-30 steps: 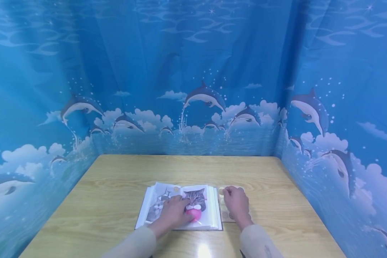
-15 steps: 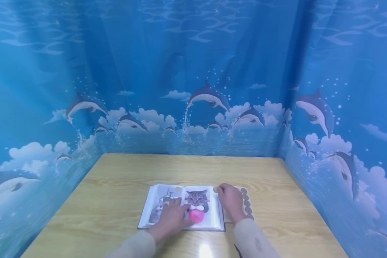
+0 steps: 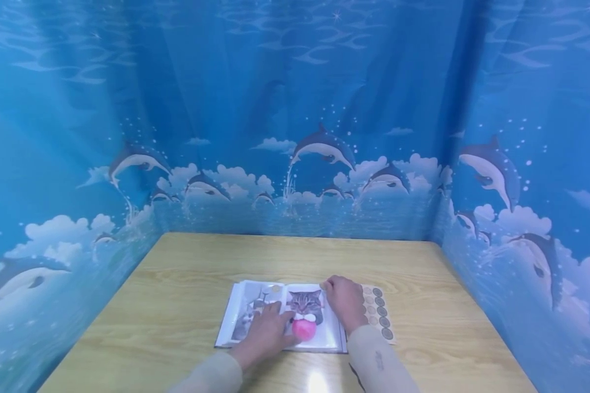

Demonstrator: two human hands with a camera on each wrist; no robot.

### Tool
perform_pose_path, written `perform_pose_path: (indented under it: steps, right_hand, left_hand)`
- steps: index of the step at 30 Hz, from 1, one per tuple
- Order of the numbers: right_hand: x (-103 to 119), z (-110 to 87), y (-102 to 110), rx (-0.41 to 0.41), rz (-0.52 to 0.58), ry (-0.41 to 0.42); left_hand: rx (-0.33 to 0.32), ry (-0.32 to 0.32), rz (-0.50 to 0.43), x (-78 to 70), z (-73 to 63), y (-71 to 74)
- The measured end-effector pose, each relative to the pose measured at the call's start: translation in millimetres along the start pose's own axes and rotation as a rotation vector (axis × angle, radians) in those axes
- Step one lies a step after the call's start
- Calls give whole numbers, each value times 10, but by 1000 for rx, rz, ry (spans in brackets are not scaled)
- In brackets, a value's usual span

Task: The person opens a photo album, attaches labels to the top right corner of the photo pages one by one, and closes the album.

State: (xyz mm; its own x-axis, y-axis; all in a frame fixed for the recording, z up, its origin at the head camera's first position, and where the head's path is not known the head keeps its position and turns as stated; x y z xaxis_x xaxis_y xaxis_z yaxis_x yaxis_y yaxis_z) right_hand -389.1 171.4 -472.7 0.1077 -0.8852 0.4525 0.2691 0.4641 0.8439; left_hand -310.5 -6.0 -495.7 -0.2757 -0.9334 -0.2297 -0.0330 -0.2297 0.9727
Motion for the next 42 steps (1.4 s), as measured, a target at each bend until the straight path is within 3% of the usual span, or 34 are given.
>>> perform_pose_path:
  steps: [8,14,22,42]
  right_hand:
    - [-24,32,-106,76,1,-90]
    - [-11,75,-91,33,-36,-42]
    - [-19,77,-116,53,-37,-61]
    - [296,-22,-266,-4,-198,204]
  left_hand:
    - [8,5,-3,-6,15,-20]
    - [12,2,6,-20,2,5]
    - [3,-9,26,-39,-13,49]
    - [8,3,29,-18,4,-19]
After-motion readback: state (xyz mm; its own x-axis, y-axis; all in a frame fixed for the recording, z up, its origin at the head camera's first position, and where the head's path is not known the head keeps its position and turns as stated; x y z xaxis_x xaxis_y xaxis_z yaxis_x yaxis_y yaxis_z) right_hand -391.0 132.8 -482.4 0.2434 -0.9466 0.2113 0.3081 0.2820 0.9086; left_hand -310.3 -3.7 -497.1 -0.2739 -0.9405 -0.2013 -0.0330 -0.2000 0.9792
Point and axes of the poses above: each hand's wrist, its own z-axis towards the middle knuckle, its own y-axis out of the back of the hand, x = y × z, the point moved 10 cm from there along z, towards the middle knuckle, and after that the axes turned 2 degrees about -x, right-handed, at the moved point
